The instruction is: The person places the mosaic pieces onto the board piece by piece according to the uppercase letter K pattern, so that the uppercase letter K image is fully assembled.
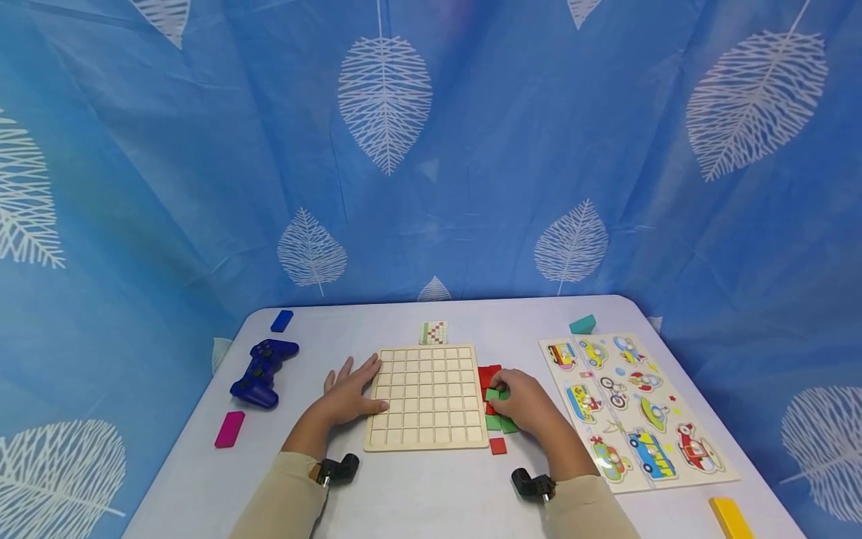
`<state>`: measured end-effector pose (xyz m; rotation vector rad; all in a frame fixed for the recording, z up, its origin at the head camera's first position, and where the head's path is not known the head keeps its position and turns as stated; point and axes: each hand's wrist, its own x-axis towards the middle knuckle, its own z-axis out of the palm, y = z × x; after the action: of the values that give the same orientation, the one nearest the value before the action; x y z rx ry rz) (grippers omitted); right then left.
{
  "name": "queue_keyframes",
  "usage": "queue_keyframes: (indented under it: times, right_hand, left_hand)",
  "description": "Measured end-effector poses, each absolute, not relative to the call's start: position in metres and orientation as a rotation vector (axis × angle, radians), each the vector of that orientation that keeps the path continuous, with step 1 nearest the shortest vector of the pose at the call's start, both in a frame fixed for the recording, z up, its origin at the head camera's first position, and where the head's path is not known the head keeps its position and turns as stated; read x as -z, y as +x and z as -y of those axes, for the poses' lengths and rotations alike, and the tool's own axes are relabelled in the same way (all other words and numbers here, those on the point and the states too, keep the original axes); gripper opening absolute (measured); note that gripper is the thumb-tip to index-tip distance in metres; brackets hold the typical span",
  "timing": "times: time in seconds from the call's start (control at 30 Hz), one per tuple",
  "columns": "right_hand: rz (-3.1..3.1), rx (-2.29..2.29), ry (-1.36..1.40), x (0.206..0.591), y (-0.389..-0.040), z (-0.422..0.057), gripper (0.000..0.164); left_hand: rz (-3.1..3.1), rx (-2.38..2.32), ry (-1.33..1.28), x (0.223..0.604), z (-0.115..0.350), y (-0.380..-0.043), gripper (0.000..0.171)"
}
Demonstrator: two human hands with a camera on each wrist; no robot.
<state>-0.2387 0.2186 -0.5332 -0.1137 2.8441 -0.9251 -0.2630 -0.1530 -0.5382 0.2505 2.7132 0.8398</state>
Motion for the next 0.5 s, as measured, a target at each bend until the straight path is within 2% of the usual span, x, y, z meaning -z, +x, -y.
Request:
queue_keyframes:
  times: [0.5]
  right_hand:
    - [-2.853, 0.958, -0.16, 0.524, -0.251, -0.208, 0.026]
  left_hand:
    - [-2.717, -0.849, 0.225, 0.541, 0.15, -0.261, 0.102]
